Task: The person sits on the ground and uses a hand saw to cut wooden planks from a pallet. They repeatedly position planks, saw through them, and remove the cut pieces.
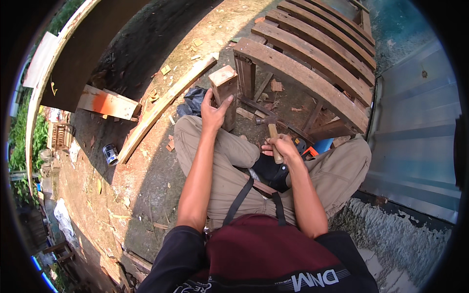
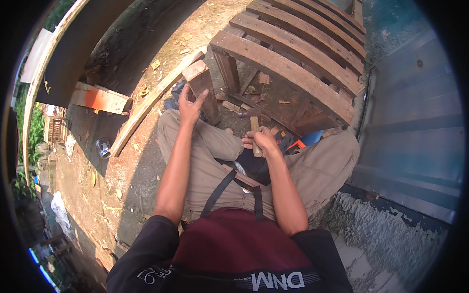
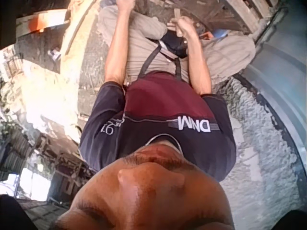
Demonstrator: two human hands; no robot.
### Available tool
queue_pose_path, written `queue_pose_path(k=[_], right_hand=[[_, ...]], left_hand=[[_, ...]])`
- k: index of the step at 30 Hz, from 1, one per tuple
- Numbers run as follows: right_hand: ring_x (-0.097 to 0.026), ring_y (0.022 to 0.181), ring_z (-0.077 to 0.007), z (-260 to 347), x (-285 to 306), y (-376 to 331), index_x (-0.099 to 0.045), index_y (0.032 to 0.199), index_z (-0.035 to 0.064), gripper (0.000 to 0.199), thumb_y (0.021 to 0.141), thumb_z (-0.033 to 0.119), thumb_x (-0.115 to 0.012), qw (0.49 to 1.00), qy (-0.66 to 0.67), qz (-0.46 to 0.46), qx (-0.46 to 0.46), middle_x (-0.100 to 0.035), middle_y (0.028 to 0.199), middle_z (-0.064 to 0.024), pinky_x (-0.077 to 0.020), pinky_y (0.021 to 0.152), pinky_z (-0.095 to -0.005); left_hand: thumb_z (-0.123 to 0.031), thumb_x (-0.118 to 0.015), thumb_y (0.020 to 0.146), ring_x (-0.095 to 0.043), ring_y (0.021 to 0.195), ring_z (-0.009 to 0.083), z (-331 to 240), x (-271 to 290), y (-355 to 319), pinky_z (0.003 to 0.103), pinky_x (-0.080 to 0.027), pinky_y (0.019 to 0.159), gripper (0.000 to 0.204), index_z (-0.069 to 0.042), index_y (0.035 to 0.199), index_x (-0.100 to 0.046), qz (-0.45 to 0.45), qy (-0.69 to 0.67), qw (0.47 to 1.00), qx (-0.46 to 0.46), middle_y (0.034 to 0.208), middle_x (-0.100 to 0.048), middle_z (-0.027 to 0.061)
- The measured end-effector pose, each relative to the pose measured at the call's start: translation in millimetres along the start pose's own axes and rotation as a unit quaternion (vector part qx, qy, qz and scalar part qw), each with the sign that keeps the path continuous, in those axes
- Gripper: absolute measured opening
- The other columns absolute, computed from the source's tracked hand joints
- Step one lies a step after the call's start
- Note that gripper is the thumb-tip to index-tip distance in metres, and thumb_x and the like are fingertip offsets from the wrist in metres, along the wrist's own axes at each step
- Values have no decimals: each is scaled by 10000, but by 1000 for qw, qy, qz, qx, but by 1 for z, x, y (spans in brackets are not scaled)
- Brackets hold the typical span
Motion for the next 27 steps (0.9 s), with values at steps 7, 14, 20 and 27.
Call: queue_pose_path(k=[7, 14, 20, 27], right_hand=[[-628, 599, -177, 27, 5, -124, -454, 1297, -5, 441, 917, 89, -658, 929, -309, -53, 196, -661, 782, -129, -496, 492, -347], [-641, 624, -251, 70, -6, -228, -560, 1168, 8, 310, 930, 156, -692, 813, -337, -194, 432, -649, 726, -134, -490, 611, -372], [-488, 584, -129, 57, 0, -182, -592, 945, 17, 213, 977, 209, -678, 904, -274, -75, 320, -555, 660, -50, -423, 561, -331], [-474, 502, -70, 172, -41, -269, -482, 1052, 29, 301, 1036, 308, -593, 871, -131, 70, 467, -504, 708, -7, -388, 436, -252]], left_hand=[[-112, -815, 868, -619, 1153, 169, -28, -23, -25, 327, -466, 1017, 543, 17, 1325, -551, 44, -72, 996, 6, 1255, -662, 106], [-72, -820, 840, -632, 1137, 173, 5, -65, -77, 328, -470, 1004, 513, 17, 1290, -591, 130, 14, 991, -5, 1191, -696, 108], [-60, -816, 833, -649, 1104, 178, -16, -77, -73, 331, -486, 980, 513, 20, 1287, -592, 137, 12, 990, -21, 1185, -702, 112], [-114, -812, 844, -612, 1181, 189, -1, -81, -75, 345, -444, 1045, 551, -6, 1331, -577, 160, 14, 987, 25, 1284, -652, 94]])
Point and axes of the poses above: each hand's wrist, its own y-axis towards the middle knuckle, its own x-axis out of the back of the hand, z = x × y, the point moved 10 cm from there along y, towards the middle knuckle
